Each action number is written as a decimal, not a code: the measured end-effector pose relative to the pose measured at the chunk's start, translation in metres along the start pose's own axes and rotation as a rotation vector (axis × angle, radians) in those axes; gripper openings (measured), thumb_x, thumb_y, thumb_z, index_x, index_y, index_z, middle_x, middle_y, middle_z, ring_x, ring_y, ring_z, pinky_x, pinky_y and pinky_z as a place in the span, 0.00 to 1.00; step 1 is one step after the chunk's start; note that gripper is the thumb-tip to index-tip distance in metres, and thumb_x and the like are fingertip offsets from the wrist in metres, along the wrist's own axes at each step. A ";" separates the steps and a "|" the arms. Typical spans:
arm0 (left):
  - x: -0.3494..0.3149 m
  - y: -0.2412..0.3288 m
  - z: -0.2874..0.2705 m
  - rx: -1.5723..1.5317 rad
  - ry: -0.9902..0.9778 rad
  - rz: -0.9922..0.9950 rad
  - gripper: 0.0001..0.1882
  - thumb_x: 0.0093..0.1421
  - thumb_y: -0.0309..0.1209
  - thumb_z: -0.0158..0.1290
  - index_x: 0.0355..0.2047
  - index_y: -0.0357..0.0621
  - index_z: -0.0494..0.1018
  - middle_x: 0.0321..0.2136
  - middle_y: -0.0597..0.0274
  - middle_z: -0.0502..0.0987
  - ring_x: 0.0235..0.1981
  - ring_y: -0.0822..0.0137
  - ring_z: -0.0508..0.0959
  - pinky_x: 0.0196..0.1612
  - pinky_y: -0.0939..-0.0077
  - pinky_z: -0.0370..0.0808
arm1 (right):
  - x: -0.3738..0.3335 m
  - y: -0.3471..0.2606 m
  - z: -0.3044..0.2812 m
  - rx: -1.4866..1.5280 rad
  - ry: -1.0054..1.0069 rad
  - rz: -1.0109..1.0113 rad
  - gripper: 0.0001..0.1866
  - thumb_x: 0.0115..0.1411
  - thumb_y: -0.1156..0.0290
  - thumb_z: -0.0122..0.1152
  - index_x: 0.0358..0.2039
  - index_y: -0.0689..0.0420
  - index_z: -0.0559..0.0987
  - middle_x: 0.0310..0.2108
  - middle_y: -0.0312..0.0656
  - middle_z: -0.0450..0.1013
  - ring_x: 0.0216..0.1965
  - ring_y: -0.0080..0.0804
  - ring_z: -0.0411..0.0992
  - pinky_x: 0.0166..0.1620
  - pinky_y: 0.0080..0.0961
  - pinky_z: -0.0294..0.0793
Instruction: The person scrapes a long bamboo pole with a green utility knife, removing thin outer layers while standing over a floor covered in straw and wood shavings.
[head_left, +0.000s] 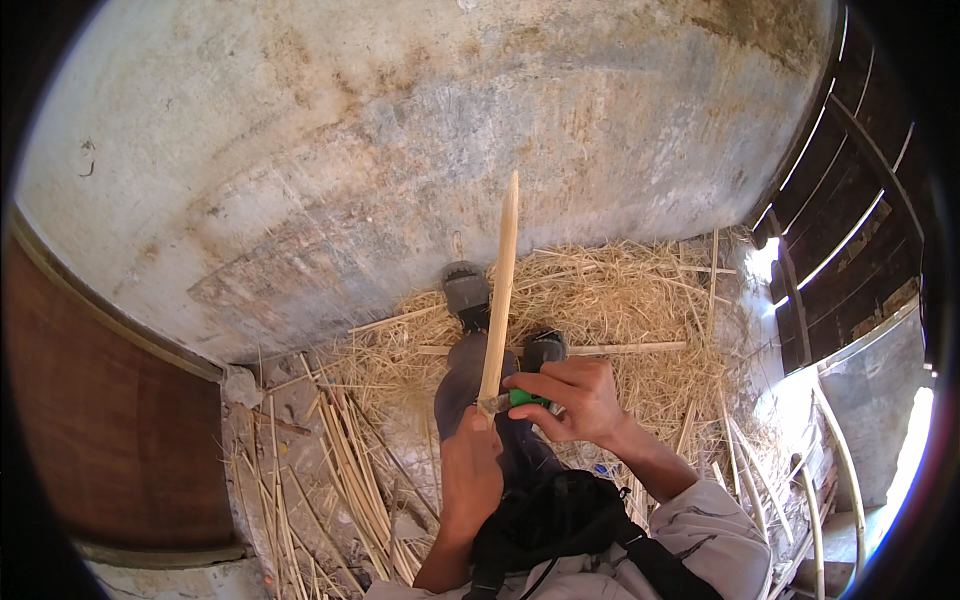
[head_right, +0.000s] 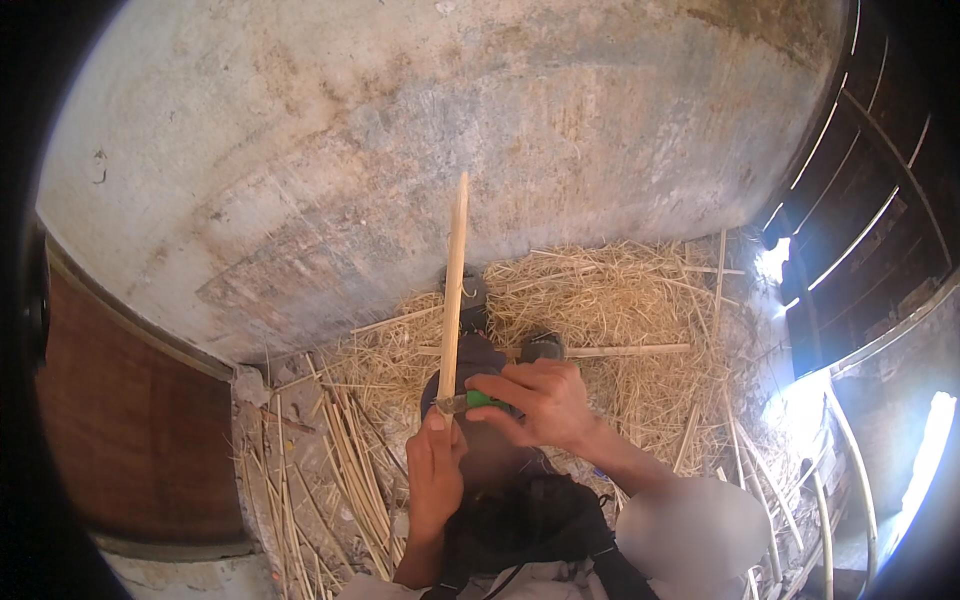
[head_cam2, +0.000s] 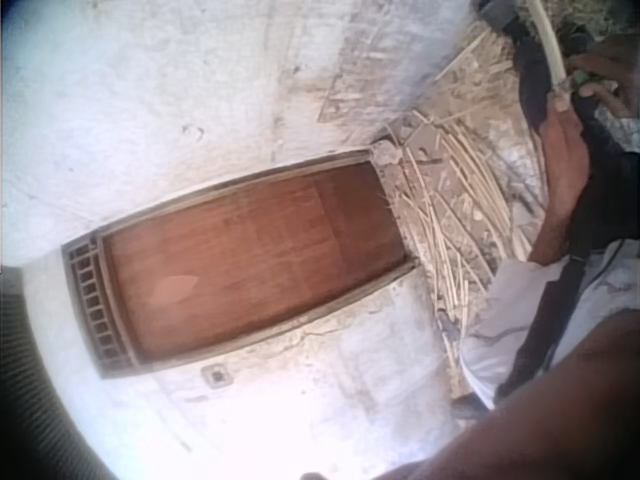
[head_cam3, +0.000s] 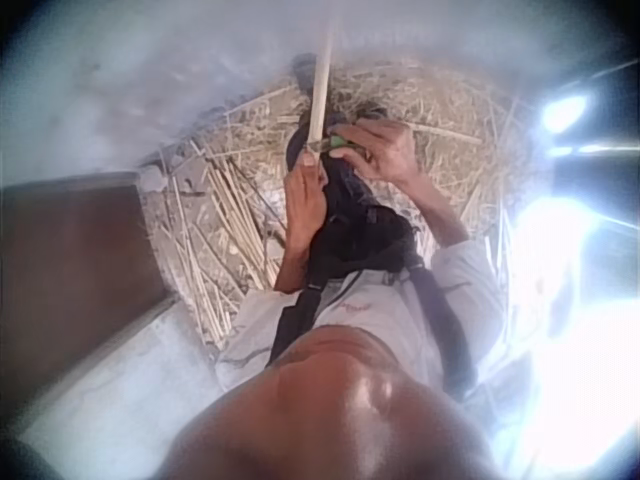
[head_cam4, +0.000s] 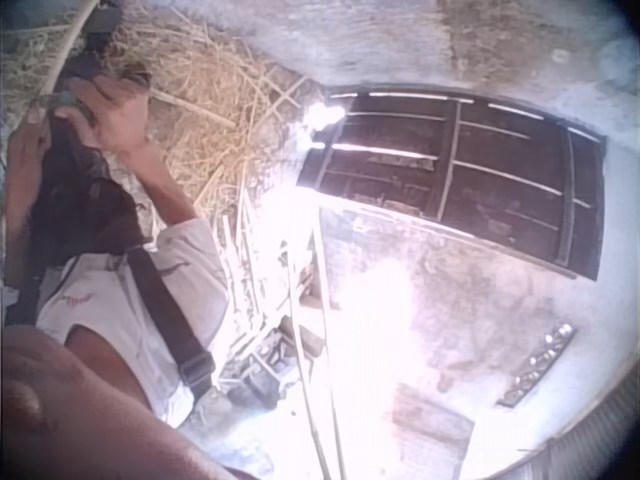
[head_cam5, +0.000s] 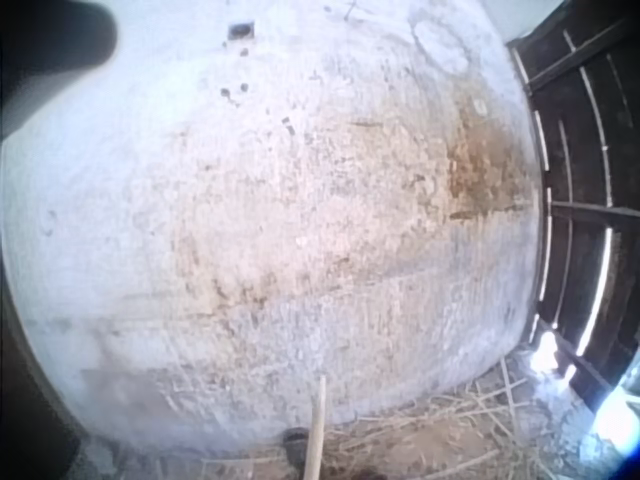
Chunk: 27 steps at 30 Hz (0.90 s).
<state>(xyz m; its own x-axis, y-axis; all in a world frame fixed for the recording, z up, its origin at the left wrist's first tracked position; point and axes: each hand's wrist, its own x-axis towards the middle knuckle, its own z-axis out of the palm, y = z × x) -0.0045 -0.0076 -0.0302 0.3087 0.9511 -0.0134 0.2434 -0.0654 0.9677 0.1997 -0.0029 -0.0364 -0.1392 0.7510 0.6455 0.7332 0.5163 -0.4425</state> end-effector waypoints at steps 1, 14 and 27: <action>-0.001 0.002 0.000 0.016 0.000 -0.003 0.26 0.81 0.45 0.34 0.35 0.34 0.67 0.19 0.50 0.69 0.20 0.56 0.71 0.28 0.60 0.68 | 0.001 -0.002 -0.001 -0.018 0.006 0.004 0.18 0.55 0.54 0.78 0.41 0.49 0.89 0.20 0.34 0.73 0.18 0.35 0.71 0.24 0.32 0.68; -0.025 -0.020 0.004 0.129 -0.016 0.013 0.19 0.78 0.35 0.38 0.33 0.36 0.68 0.19 0.45 0.73 0.23 0.40 0.77 0.30 0.50 0.71 | 0.039 0.044 -0.021 -0.101 0.301 0.160 0.12 0.61 0.61 0.75 0.41 0.52 0.89 0.34 0.41 0.85 0.25 0.38 0.81 0.30 0.29 0.78; -0.030 -0.043 -0.015 0.082 0.032 -0.042 0.23 0.81 0.41 0.39 0.31 0.39 0.69 0.18 0.63 0.68 0.20 0.71 0.68 0.26 0.70 0.65 | 0.040 0.103 -0.046 -0.008 0.441 0.543 0.18 0.73 0.53 0.61 0.46 0.55 0.87 0.22 0.39 0.75 0.20 0.24 0.67 0.25 0.28 0.61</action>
<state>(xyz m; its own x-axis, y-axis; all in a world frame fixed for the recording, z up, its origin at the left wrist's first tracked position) -0.0381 -0.0288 -0.0672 0.2675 0.9625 -0.0443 0.3307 -0.0486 0.9425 0.2998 0.0611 -0.0279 0.5306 0.6636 0.5273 0.6276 0.1106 -0.7707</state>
